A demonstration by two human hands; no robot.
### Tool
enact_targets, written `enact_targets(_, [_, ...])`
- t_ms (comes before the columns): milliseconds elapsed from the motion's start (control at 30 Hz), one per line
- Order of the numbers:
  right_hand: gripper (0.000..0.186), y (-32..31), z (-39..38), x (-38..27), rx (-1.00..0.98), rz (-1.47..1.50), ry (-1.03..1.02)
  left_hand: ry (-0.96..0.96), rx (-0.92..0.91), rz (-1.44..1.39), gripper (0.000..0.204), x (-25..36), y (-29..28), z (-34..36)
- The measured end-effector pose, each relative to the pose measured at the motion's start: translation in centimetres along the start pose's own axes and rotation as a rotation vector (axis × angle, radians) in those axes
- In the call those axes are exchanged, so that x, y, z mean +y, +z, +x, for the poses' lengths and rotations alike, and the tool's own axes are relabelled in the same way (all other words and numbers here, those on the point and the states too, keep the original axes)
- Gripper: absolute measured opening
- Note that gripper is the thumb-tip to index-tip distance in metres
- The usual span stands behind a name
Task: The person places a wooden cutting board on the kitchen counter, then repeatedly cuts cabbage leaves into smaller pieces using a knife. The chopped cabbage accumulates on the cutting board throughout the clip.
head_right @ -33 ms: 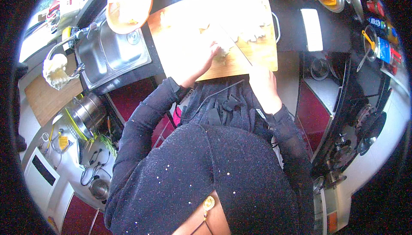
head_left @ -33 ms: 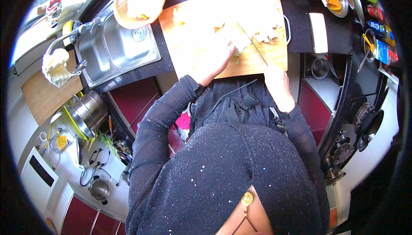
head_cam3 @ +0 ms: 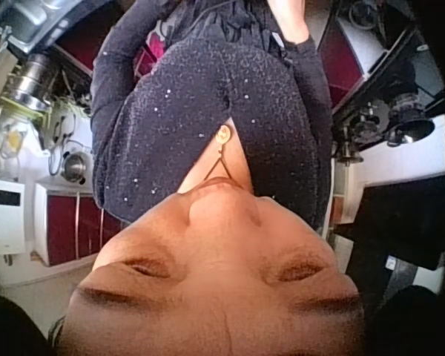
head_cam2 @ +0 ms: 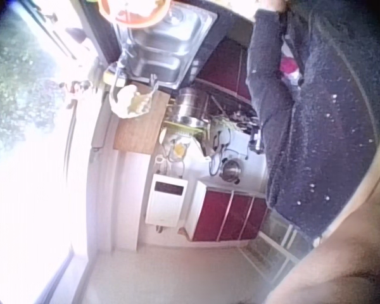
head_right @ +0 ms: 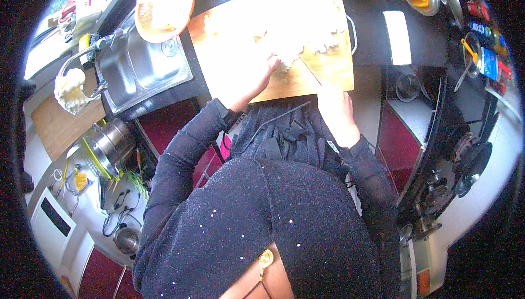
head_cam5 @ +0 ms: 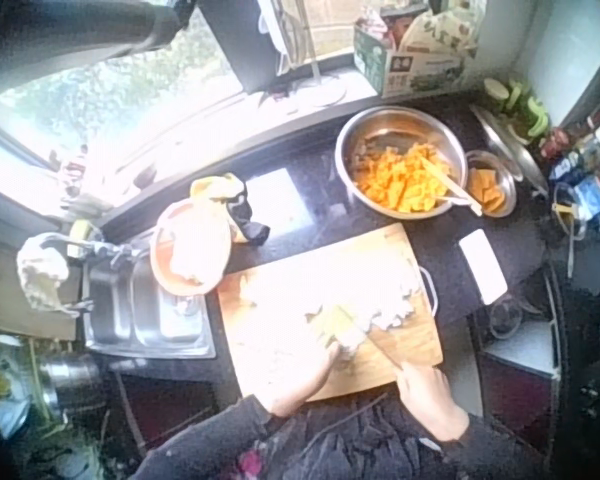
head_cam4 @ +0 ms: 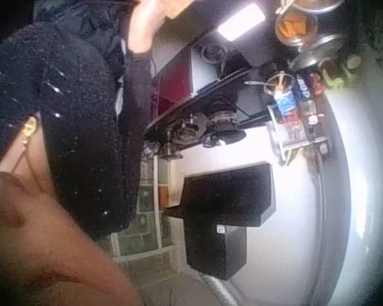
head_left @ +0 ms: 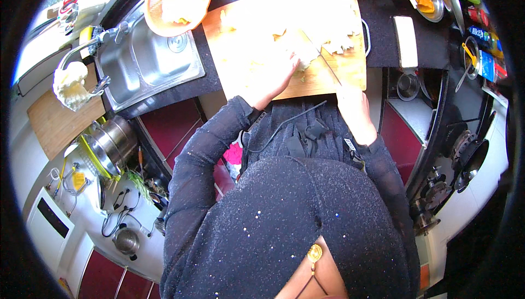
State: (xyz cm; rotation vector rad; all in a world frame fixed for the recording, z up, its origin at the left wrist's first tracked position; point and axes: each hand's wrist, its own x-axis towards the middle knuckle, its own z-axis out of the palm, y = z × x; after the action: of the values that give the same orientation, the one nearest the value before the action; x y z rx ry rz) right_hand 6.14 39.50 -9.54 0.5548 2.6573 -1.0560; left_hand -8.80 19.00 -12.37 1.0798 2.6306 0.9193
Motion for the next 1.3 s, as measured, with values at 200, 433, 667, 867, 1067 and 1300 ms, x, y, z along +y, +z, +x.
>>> enact_targets(200, [0.022, 1.1, -0.8, -0.9, -0.071, -0.326, -0.024, -0.108, -0.123, -0.018, 0.023, 0.5, -0.9, -0.3])
enact_targets(433, [0.022, 1.9, 1.5, 1.0, -0.035, -0.049, -0.082, -0.173, -0.318, 0.017, 0.027, 0.8, -1.8, 0.4])
enact_targets(667, [0.024, -1.4, -0.2, -0.2, -0.059, 0.031, 0.077, 0.048, -0.084, -0.081, 0.024, 0.7, -0.4, -0.2])
enact_targets(867, [0.023, -1.8, -1.6, -1.5, -0.103, -0.065, 0.025, 0.148, -0.184, 0.158, 0.022, -0.8, -0.9, -1.3])
enact_targets(1067, [0.017, 0.9, -1.4, -0.9, -0.068, -0.455, -0.139, -0.072, -0.246, -0.126, 0.017, -1.7, 0.8, -2.1])
enact_targets(1300, [0.015, 2.2, 0.7, 0.0, 0.063, -0.248, -0.183, -0.327, -0.293, -0.546, 0.019, -1.8, 1.1, -2.9])
